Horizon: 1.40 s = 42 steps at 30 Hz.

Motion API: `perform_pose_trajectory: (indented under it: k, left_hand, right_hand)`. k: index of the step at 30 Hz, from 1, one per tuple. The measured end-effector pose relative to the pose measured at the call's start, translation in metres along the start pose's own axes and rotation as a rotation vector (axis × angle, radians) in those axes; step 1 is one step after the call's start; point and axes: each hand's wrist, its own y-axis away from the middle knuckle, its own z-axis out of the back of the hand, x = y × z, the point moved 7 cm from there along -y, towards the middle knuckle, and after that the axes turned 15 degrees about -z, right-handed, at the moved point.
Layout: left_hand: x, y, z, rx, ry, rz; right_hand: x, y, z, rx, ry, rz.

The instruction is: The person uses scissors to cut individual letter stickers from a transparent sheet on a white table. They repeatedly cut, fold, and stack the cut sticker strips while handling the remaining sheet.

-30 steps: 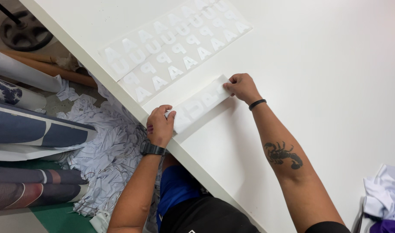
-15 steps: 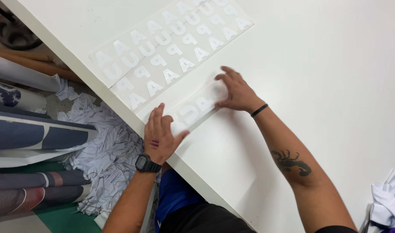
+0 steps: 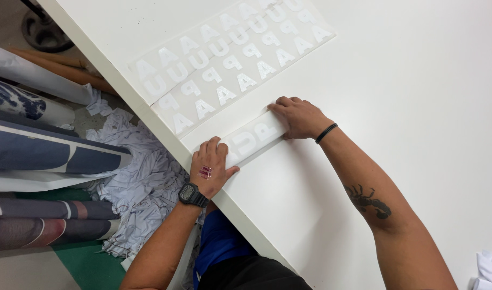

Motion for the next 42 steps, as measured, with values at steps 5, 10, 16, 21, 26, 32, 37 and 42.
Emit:
perform_pose_trajectory:
  k: [5, 10, 16, 21, 26, 32, 37, 42]
  left_hand:
    - [0.010, -0.016, 0.023, -0.261, -0.079, -0.082]
    - [0.049, -0.072, 0.048, -0.353, -0.163, -0.130]
    - [0.068, -0.102, 0.034, 0.068, -0.272, -0.144]
    - [0.055, -0.120, 0.051, 0.109, -0.454, -0.177]
    - [0.041, -0.135, 0.101, 0.093, -0.240, 0.049]
    - [0.017, -0.145, 0.147, 0.155, 0.027, 0.272]
    - [-0.043, -0.184, 0.162, -0.274, 0.148, 0.096]
    - [-0.206, -0.235, 0.141, -0.517, 0.038, -0.457]
  right_hand:
    - [-0.029, 0.003, -0.011, -0.139, -0.371, 0.055]
    - [-0.089, 0.059, -0.062, -0.403, -1.196, 0.074]
    - [-0.115, 0.150, -0.138, -0.442, -1.565, 0.059]
    - [-0.122, 0.195, -0.149, -0.519, -1.665, -0.004]
    - [-0.116, 0.213, -0.134, -0.565, -1.726, -0.046]
    - [-0.105, 0.233, -0.107, -0.548, -1.961, 0.024]
    - [-0.103, 0.254, -0.089, -0.585, -2.154, 0.044]
    - [-0.087, 0.287, -0.099, -0.568, -2.348, 0.215]
